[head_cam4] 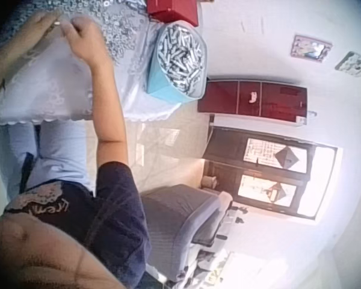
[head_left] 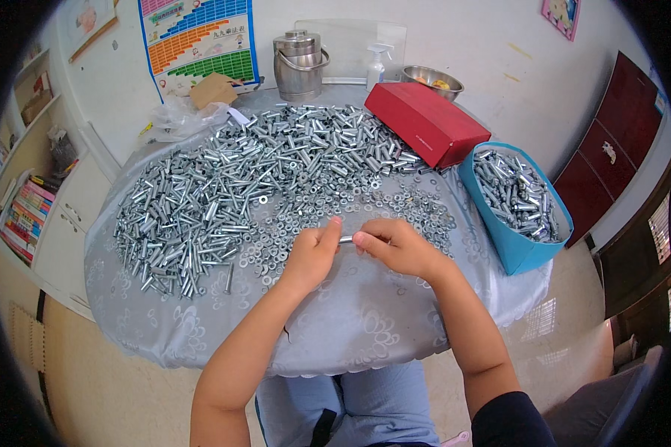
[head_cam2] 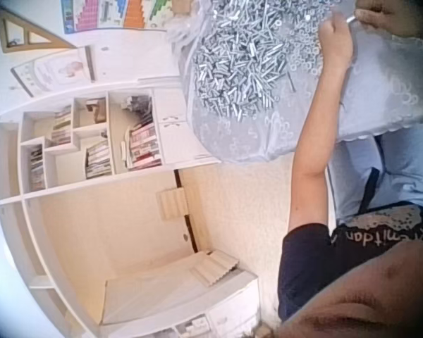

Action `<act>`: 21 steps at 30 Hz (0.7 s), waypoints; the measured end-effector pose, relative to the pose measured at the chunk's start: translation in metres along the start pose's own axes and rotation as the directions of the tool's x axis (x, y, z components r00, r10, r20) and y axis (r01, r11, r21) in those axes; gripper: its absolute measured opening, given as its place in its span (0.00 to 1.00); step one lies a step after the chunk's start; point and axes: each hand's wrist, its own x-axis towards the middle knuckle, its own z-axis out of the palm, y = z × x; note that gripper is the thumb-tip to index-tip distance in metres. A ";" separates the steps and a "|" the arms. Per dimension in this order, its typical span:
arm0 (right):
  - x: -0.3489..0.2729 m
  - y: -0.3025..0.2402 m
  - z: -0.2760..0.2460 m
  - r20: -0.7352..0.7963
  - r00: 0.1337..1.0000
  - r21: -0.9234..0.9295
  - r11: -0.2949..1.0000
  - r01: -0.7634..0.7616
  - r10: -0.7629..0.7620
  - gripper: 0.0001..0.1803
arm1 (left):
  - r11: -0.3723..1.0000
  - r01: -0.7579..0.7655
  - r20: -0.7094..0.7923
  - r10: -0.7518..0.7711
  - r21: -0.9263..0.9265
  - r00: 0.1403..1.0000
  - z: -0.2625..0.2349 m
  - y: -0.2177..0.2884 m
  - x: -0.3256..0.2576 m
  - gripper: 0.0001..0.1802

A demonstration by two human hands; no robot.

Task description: The person sits at a table covered with a large pile of metal bolts and washers. They repeatedly pick up a bolt and a washer, thread the washer onto the bolt, and place the assembled unit into a blue plastic bin on the right side of the table.

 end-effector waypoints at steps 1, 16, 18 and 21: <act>-0.001 -0.004 0.000 -0.004 1.000 0.009 1.000 -0.006 0.006 0.12 | 1.000 0.001 -0.001 -0.001 -0.004 1.000 0.001 0.000 0.000 0.32; -0.001 -0.005 -0.002 0.100 0.980 0.135 0.973 -0.187 0.175 0.14 | 1.000 0.008 0.030 -0.008 0.020 1.000 0.003 -0.003 0.001 0.31; -0.002 -0.004 0.000 0.043 0.990 0.152 0.979 -0.137 0.132 0.12 | 1.000 0.012 0.017 -0.013 0.022 1.000 0.003 -0.002 0.001 0.32; -0.001 -0.006 0.005 -0.023 0.999 0.089 0.995 -0.040 0.042 0.12 | 1.000 0.017 -0.017 -0.017 0.011 1.000 0.000 -0.003 0.001 0.32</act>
